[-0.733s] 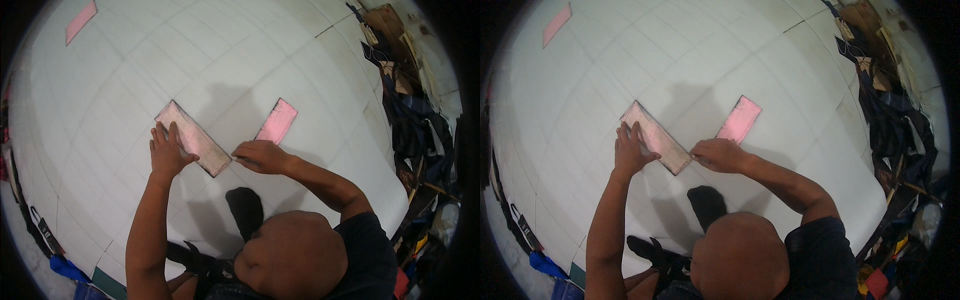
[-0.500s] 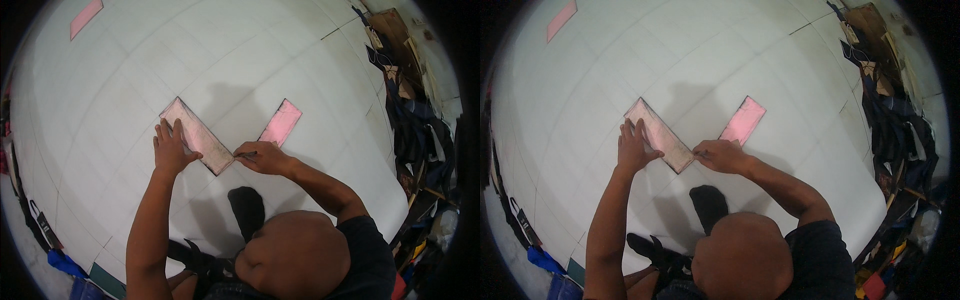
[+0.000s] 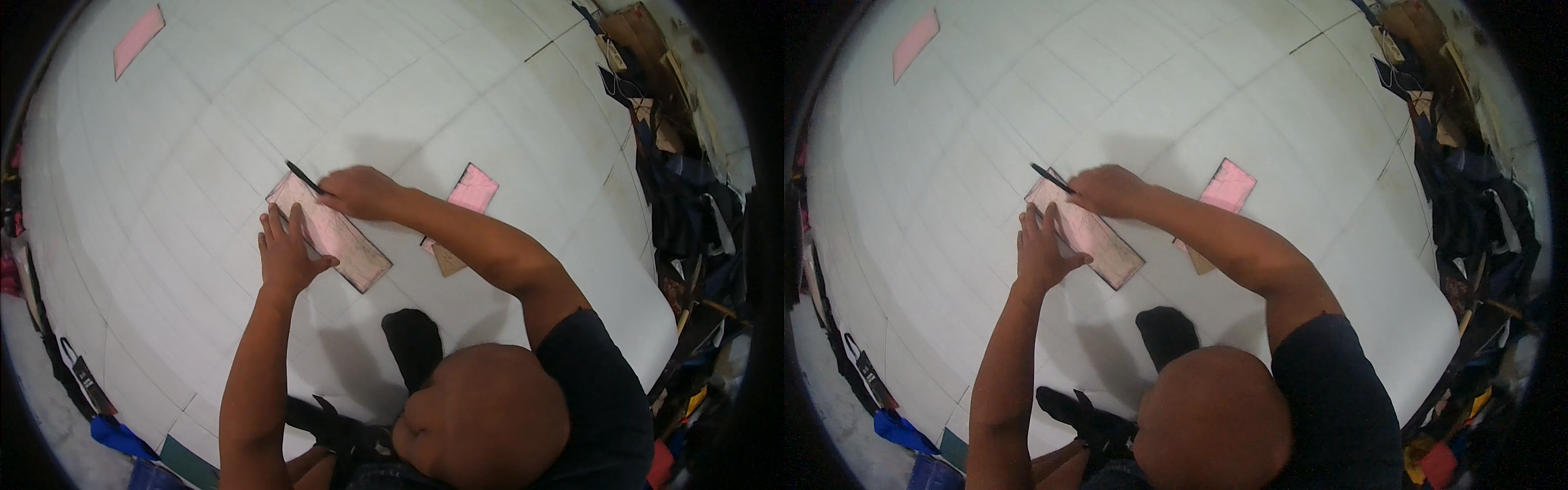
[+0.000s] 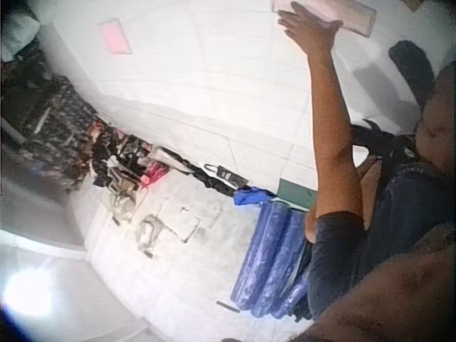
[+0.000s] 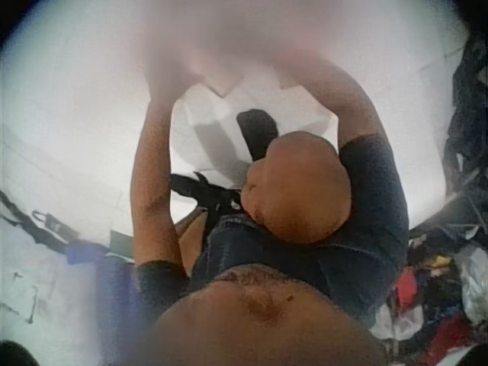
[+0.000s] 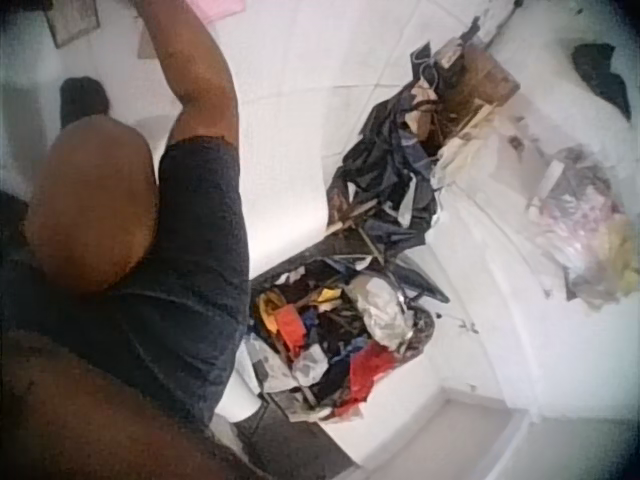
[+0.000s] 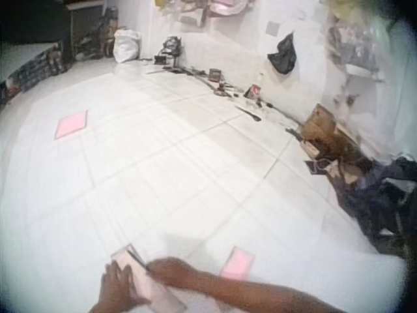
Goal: The person sits on a tiled floor and uses a pen to trace the outline of a rectangular pink paper template onto a large white sheet. They repeatedly reposition the template and trace its edges to create multiple rectangular shapes.
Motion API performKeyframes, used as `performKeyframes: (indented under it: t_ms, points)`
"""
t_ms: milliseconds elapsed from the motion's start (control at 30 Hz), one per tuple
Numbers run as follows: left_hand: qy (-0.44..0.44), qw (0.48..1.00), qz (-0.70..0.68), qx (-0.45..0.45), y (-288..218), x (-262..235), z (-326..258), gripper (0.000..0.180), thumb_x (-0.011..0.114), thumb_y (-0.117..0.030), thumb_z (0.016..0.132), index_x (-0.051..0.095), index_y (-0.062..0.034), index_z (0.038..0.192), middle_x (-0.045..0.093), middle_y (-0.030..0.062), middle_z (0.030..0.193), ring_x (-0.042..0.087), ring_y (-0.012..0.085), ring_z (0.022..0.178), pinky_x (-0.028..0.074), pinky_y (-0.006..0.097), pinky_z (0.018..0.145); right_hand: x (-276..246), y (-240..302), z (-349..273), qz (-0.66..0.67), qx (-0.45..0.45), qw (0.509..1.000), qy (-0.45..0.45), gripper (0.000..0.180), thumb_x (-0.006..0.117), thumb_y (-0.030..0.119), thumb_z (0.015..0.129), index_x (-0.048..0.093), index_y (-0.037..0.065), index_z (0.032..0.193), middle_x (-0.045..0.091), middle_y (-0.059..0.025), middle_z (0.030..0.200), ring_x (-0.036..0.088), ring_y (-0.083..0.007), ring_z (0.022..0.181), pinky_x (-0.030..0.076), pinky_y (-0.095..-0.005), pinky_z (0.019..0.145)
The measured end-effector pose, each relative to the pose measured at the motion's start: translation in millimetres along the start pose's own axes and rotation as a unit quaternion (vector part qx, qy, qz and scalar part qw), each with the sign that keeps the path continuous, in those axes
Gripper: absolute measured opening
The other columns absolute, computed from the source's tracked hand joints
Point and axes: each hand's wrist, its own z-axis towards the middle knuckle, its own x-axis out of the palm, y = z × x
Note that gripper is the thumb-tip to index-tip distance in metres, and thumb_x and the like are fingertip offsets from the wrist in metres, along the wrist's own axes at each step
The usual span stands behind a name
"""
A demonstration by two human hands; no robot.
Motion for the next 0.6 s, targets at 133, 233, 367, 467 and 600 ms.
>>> performKeyframes:
  t_ms: [133, 233, 367, 467, 600]
  points:
    - [0.002, 1.000, -0.005, 0.005, -2.7, 0.6, 1.3, 0.124, 0.099, -0.044, 0.061, 0.032, -0.0057, 0.158, 0.024, 0.0335, 0.162, 0.025, 0.0551, 0.150, 0.032, 0.060, 0.119, -0.6, -8.5, 51.0, 0.019, -0.024, 0.993, -0.112, 0.032, 0.061, 0.035, 0.101, 0.069, 0.005, 0.104, 0.072, -0.0164, 0.100, 0.069, -0.0373, 0.096, 0.054, -0.0484, 0.085]
    - [0.003, 1.000, 0.001, 0.005, 2.0, 5.6, 2.4, 0.124, 0.098, -0.046, 0.061, 0.032, -0.0064, 0.158, 0.023, 0.0334, 0.163, 0.025, 0.0547, 0.150, 0.032, 0.059, 0.119, 3.0, 0.8, 55.8, 0.064, -0.023, 0.977, -0.200, 0.028, 0.065, 0.032, 0.100, 0.070, 0.004, 0.099, 0.072, -0.0122, 0.097, 0.069, -0.0335, 0.091, 0.055, -0.0429, 0.078]
    - [0.021, 1.000, 0.011, -0.006, 2.5, 1.5, 0.1, 0.125, 0.096, -0.052, 0.064, 0.029, -0.0090, 0.160, 0.022, 0.0329, 0.164, 0.022, 0.0520, 0.153, 0.030, 0.061, 0.120, 31.1, 15.3, 4.1, 0.104, -0.020, 0.974, -0.199, 0.023, 0.068, 0.027, 0.098, 0.072, 0.005, 0.104, 0.074, -0.0098, 0.100, 0.069, -0.0320, 0.092, 0.055, -0.0413, 0.080]
    - [0.028, 0.999, 0.018, -0.010, 3.4, -0.3, 0.1, 0.126, 0.095, -0.053, 0.064, 0.028, -0.0092, 0.161, 0.021, 0.0326, 0.164, 0.021, 0.0513, 0.154, 0.030, 0.060, 0.120, 46.6, 19.9, -24.7, 0.116, -0.035, 0.980, -0.160, 0.018, 0.071, 0.020, 0.095, 0.072, 0.007, 0.107, 0.075, -0.0090, 0.101, 0.069, -0.0306, 0.092, 0.055, -0.0407, 0.081]
    - [0.047, 0.998, 0.023, -0.021, 0.9, -0.3, 1.5, 0.129, 0.095, -0.055, 0.064, 0.024, -0.0105, 0.163, 0.017, 0.0310, 0.166, 0.018, 0.0500, 0.155, 0.029, 0.058, 0.121, 45.7, 22.3, -36.9, 0.081, -0.072, 0.982, -0.155, 0.017, 0.071, 0.019, 0.091, 0.072, 0.009, 0.105, 0.073, -0.0102, 0.098, 0.068, -0.0314, 0.092, 0.053, -0.0437, 0.082]
